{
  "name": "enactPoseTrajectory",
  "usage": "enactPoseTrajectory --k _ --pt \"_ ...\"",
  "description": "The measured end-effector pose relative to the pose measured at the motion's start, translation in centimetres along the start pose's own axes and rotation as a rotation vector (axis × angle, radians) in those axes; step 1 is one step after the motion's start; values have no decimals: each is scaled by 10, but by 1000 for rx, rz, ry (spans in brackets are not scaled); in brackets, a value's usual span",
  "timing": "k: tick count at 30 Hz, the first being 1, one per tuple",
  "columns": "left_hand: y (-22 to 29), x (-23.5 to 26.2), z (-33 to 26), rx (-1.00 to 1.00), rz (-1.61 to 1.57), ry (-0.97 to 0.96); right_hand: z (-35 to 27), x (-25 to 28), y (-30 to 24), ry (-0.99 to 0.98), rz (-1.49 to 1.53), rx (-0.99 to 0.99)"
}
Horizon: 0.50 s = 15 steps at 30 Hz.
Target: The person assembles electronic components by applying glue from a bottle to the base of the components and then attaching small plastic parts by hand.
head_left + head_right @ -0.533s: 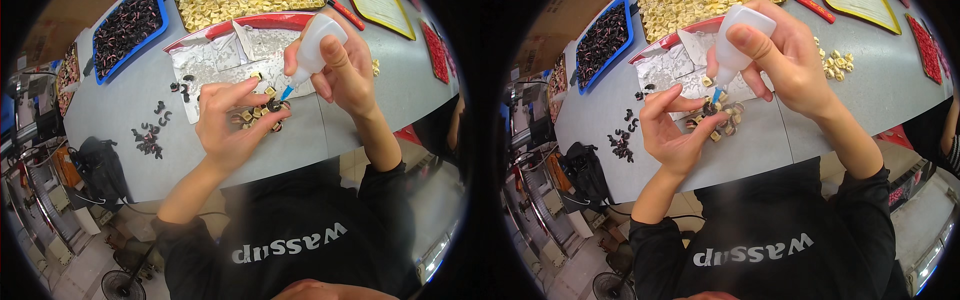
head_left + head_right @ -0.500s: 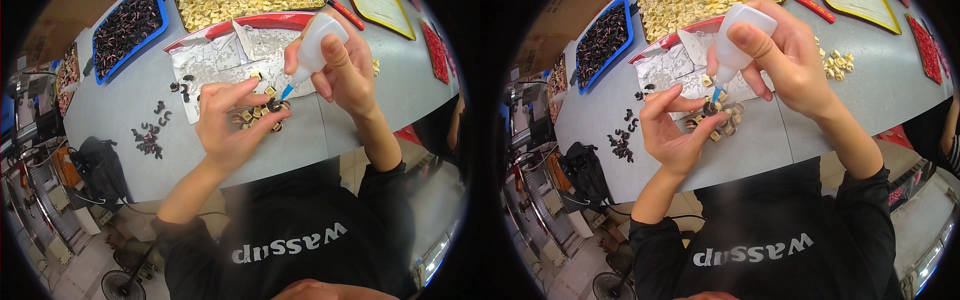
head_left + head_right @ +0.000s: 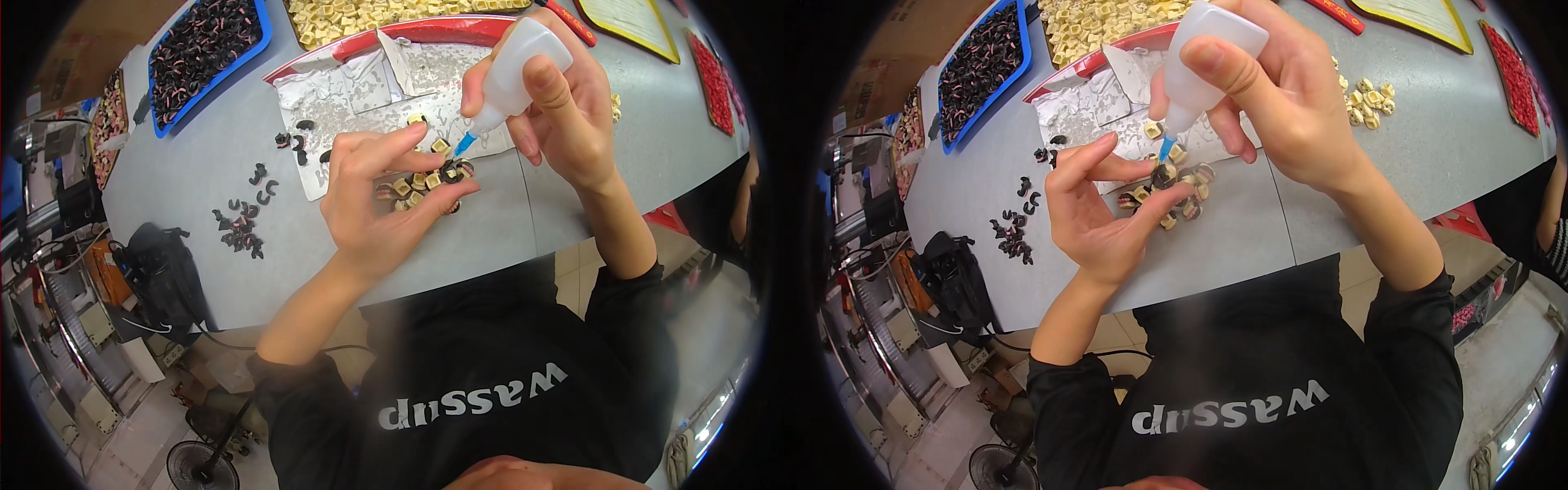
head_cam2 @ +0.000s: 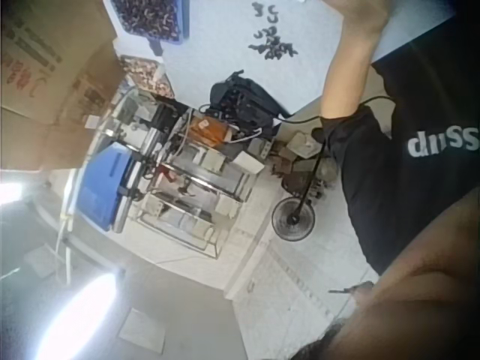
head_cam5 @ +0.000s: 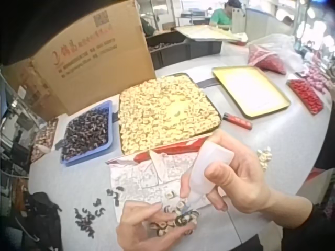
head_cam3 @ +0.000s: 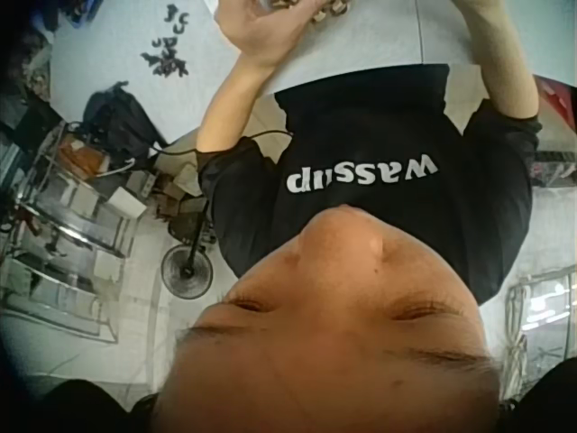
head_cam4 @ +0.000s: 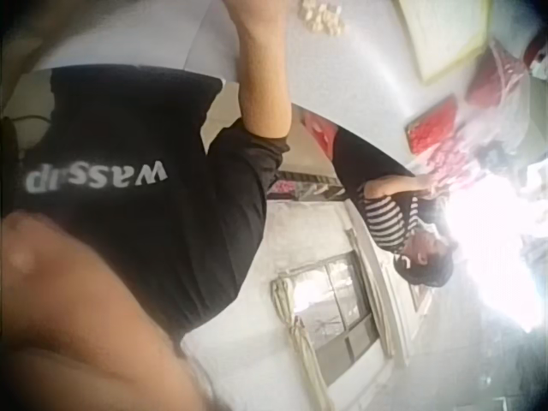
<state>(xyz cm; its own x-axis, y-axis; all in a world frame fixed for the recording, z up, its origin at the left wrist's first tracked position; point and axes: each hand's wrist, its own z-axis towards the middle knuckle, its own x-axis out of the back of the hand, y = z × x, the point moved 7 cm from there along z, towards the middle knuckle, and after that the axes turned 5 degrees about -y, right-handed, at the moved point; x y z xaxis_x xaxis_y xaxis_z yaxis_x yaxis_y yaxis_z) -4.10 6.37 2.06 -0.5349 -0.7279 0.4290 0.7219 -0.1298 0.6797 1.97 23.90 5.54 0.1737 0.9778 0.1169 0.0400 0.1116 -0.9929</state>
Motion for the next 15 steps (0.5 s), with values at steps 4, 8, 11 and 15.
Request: enactPoseTrajectory --k 4,8,11,15 --pt "0 1 0 -6 3 0 1 1 -2 10 -21 5" --pt "0 0 0 -6 5 -5 1 2 -3 23 -24 -7" --pt "-1 1 0 -1 4 -2 2 1 -2 22 -8 -1" --pt "2 1 3 -11 14 -12 1 5 -4 41 -11 1"
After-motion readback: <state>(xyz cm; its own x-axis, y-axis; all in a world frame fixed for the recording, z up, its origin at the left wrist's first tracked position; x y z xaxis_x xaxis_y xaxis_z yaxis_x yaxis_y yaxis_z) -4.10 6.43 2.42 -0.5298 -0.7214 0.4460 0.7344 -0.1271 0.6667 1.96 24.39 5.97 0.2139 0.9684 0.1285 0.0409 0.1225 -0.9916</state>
